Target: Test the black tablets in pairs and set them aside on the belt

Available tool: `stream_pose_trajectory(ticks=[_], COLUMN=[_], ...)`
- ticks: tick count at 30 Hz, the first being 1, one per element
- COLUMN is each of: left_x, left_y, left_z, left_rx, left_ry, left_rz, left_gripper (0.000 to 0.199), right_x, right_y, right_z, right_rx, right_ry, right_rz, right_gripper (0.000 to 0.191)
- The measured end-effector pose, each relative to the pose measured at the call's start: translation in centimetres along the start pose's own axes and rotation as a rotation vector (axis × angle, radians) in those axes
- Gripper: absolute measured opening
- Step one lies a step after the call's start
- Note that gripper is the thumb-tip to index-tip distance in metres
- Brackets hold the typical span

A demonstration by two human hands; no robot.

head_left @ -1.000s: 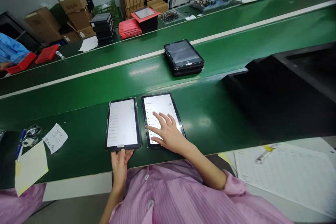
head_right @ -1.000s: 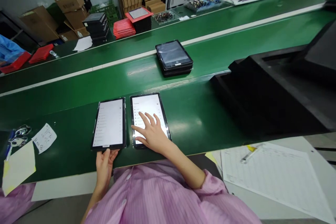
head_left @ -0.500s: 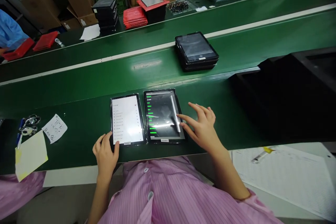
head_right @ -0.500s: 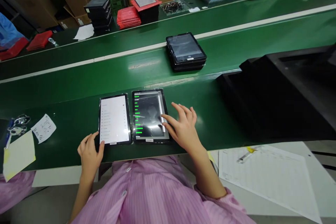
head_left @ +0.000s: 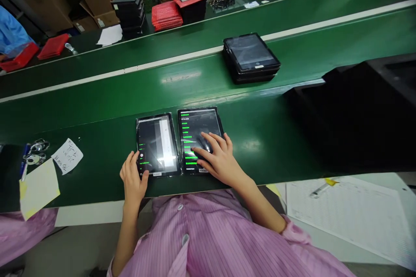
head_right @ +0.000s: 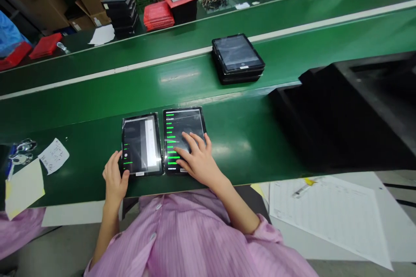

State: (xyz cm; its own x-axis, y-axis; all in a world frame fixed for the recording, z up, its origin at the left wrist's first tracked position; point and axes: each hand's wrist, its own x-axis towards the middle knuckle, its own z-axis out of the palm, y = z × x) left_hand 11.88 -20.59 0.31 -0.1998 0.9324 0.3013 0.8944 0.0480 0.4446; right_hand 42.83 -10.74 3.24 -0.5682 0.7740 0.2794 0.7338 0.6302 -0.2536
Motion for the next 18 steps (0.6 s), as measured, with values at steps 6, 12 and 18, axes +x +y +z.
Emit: stream_pose_trajectory(ticks=[6, 12, 18], left_x=[0.6, 0.6, 0.5], left_y=[-0.9, -0.9, -1.5], left_z=[0.4, 0.2, 0.2], left_rx=[-0.12, -0.069, -0.171], left_ry=[-0.021, -0.063, -0.042], left_rz=[0.002, -0.006, -0.056], left_gripper=[0.062, 0.055, 0.066], right_x=[-0.1, -0.2, -0.2], right_y=[0.7, 1.1, 1.7], right_z=[0.2, 0.2, -0.1], right_rx=[-0.029, -0.047, -0.012], right_ry=[0.01, -0.007, 0.054], right_rz=[0.057, 0.087, 0.125], right_gripper=[0.033, 0.032, 0.033])
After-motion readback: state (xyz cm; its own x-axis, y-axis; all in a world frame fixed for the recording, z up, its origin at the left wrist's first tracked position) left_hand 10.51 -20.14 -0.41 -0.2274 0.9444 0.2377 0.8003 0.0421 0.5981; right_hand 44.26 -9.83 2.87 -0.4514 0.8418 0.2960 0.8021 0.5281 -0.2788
